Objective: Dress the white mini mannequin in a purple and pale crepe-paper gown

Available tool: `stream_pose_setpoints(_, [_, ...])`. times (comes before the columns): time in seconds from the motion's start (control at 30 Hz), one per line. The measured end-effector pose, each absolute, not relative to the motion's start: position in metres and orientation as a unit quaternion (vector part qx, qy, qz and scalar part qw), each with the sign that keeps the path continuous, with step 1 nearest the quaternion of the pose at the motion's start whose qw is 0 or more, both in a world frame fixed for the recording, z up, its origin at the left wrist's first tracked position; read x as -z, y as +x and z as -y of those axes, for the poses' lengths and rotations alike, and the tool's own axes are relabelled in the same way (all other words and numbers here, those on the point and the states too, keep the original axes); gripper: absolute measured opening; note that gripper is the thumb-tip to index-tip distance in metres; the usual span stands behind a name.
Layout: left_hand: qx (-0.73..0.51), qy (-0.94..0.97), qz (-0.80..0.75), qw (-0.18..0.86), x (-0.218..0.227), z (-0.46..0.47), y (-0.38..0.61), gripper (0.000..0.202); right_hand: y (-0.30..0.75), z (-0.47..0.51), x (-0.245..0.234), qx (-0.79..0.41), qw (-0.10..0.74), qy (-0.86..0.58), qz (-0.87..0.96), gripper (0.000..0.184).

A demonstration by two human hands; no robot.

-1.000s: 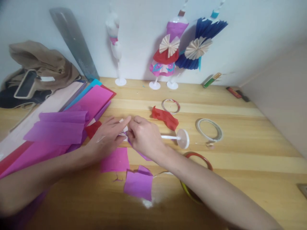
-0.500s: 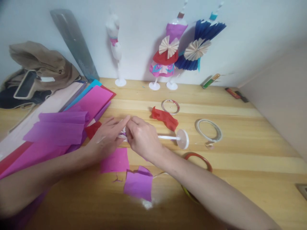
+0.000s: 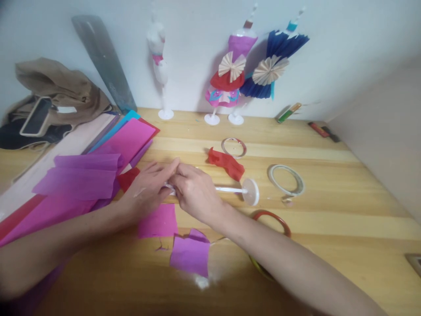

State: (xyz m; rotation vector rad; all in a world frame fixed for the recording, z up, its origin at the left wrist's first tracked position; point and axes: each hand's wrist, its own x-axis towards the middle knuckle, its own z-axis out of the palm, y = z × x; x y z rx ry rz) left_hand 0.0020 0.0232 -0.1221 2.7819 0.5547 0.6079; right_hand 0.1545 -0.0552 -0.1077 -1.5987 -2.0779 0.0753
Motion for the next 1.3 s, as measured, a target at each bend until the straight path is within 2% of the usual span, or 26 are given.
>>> stream_pose_setpoints(0.23, [-0.193, 0.955, -0.187, 0.127, 0.118, -0.021, 0.001, 0.058, 0.156, 0.056, 0.110, -0.041, 0.258, -0.589, 0.765, 0.019])
stream_pose_setpoints(0.4, [-0.183, 0.957, -0.185, 0.132, 0.115, -0.020, 0.001, 0.060, 0.157, 0.056, 0.112, -0.052, 0.286, -0.588, 0.755, 0.020])
stream_pose_setpoints(0.57, [-0.176, 0.957, -0.193, 0.125, 0.115, -0.020, 0.002, 0.059, 0.161, 0.058, 0.108, -0.114, 0.335, -0.575, 0.738, 0.021])
stream_pose_setpoints(0.77, [-0.186, 0.955, -0.202, 0.114, 0.119, -0.021, 0.003, 0.059, 0.171, 0.060, 0.103, -0.145, 0.365, -0.580, 0.713, 0.014])
stream_pose_setpoints(0.87, [-0.186, 0.956, -0.198, 0.109, 0.119, -0.021, 0.003, 0.056, 0.171, 0.060, 0.104, -0.131, 0.353, -0.592, 0.713, 0.013])
stream_pose_setpoints(1.1, [-0.194, 0.956, -0.198, 0.097, 0.120, -0.020, 0.003, 0.052, 0.165, 0.060, 0.107, -0.066, 0.267, -0.629, 0.728, 0.020])
stream_pose_setpoints(1.3, [-0.197, 0.955, -0.196, 0.105, 0.117, -0.020, 0.003, 0.054, 0.166, 0.061, 0.103, -0.032, 0.263, -0.599, 0.756, 0.024])
